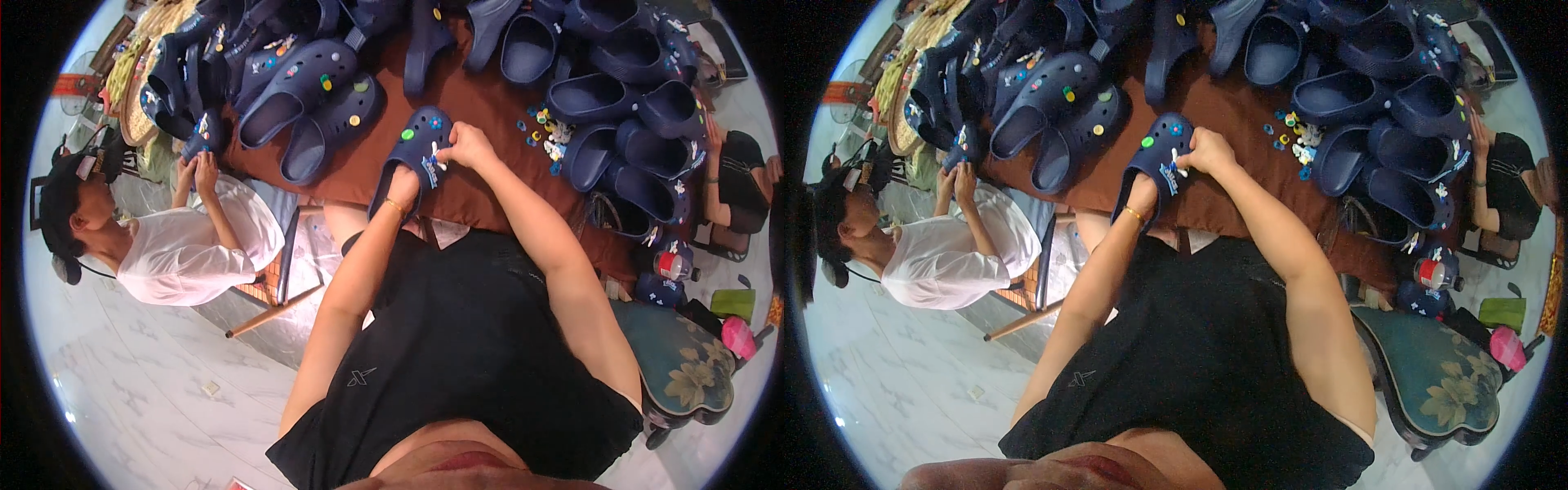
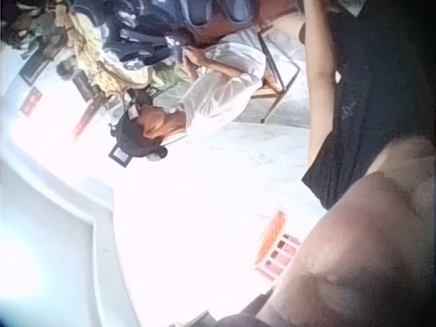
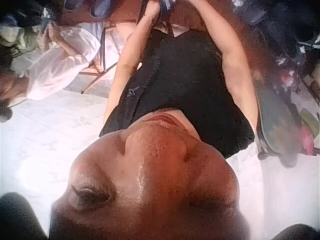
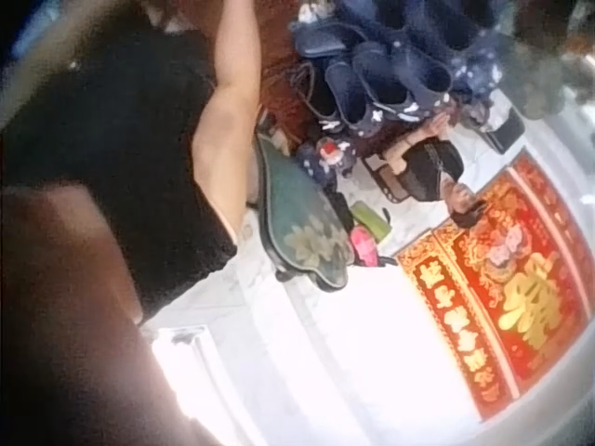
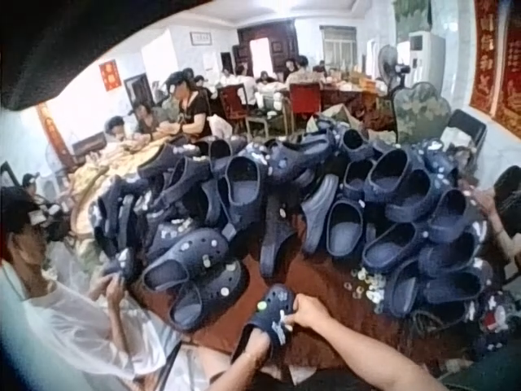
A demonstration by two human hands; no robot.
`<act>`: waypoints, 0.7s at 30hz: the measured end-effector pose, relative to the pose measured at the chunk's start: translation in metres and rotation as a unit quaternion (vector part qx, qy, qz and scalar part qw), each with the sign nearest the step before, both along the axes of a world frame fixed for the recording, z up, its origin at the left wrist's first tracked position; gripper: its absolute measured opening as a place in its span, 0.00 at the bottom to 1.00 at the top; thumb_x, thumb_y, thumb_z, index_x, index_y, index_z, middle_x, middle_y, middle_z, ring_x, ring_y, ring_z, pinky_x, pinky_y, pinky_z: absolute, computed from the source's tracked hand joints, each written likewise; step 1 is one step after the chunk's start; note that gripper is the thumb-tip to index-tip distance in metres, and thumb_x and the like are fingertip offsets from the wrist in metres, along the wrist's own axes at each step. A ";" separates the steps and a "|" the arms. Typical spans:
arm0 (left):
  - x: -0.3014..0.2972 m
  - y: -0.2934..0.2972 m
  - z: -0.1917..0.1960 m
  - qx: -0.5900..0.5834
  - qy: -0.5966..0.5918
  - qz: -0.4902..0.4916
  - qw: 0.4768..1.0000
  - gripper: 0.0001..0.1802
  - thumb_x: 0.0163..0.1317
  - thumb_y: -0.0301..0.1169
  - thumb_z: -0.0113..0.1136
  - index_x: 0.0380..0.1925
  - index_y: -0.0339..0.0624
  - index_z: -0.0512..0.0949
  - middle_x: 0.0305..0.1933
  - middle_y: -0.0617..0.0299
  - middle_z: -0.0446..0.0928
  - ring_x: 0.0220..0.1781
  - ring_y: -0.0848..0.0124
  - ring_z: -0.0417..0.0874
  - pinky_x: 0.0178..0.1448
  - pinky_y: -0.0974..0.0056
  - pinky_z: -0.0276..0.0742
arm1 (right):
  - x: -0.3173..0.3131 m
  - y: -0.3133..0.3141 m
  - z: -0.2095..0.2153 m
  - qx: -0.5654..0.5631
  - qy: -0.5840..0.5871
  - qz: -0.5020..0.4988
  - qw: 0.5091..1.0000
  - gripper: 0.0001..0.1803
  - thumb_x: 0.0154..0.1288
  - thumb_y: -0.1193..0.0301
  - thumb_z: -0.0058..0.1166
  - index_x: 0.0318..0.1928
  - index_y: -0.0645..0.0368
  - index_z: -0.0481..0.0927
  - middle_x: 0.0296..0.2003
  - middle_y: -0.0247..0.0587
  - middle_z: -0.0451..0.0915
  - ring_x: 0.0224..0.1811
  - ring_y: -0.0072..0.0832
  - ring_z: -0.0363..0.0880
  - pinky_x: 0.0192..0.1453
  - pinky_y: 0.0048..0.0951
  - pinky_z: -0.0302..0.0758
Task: Manually attaching decorative charms to rubber clogs by pushing them through the holes in the upper part of the shoe.
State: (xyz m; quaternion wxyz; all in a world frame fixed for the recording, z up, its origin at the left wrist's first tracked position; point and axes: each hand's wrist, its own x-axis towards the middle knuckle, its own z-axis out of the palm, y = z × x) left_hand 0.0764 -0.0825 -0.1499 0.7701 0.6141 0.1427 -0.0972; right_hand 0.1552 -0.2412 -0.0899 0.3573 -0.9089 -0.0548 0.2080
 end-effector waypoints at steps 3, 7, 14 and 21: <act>0.004 -0.006 0.010 -0.051 0.059 -0.016 0.997 0.21 0.57 0.31 0.50 0.50 0.32 0.70 0.47 0.57 0.75 0.45 0.70 0.76 0.46 0.69 0.72 | -0.005 -0.019 -0.023 0.115 -0.008 -0.019 0.993 0.21 0.36 0.66 0.69 0.29 0.60 0.72 0.26 0.37 0.76 0.29 0.24 0.75 0.34 0.27 0.72; -0.031 0.016 -0.006 -0.241 -0.010 -0.004 0.970 0.26 0.54 0.36 0.51 0.53 0.36 0.68 0.51 0.57 0.73 0.52 0.65 0.73 0.55 0.64 0.68 | -0.054 -0.038 -0.046 0.237 -0.133 -0.076 0.959 0.14 0.53 0.66 0.58 0.36 0.61 0.73 0.29 0.43 0.78 0.32 0.30 0.77 0.37 0.29 0.72; 0.001 0.038 0.161 -0.204 0.008 0.007 0.979 0.20 0.56 0.40 0.52 0.46 0.42 0.71 0.43 0.59 0.76 0.45 0.66 0.76 0.50 0.61 0.71 | -0.082 -0.075 -0.062 0.213 -0.209 -0.170 0.939 0.08 0.53 0.71 0.54 0.33 0.62 0.75 0.28 0.43 0.77 0.29 0.31 0.78 0.34 0.29 0.73; 0.196 0.140 0.302 -0.108 -0.145 0.015 0.983 0.11 0.57 0.33 0.51 0.38 0.42 0.75 0.43 0.62 0.76 0.43 0.71 0.76 0.45 0.65 0.72 | -0.062 -0.076 -0.013 0.248 -0.231 -0.121 0.933 0.09 0.56 0.72 0.52 0.38 0.61 0.73 0.33 0.45 0.77 0.30 0.35 0.78 0.35 0.31 0.74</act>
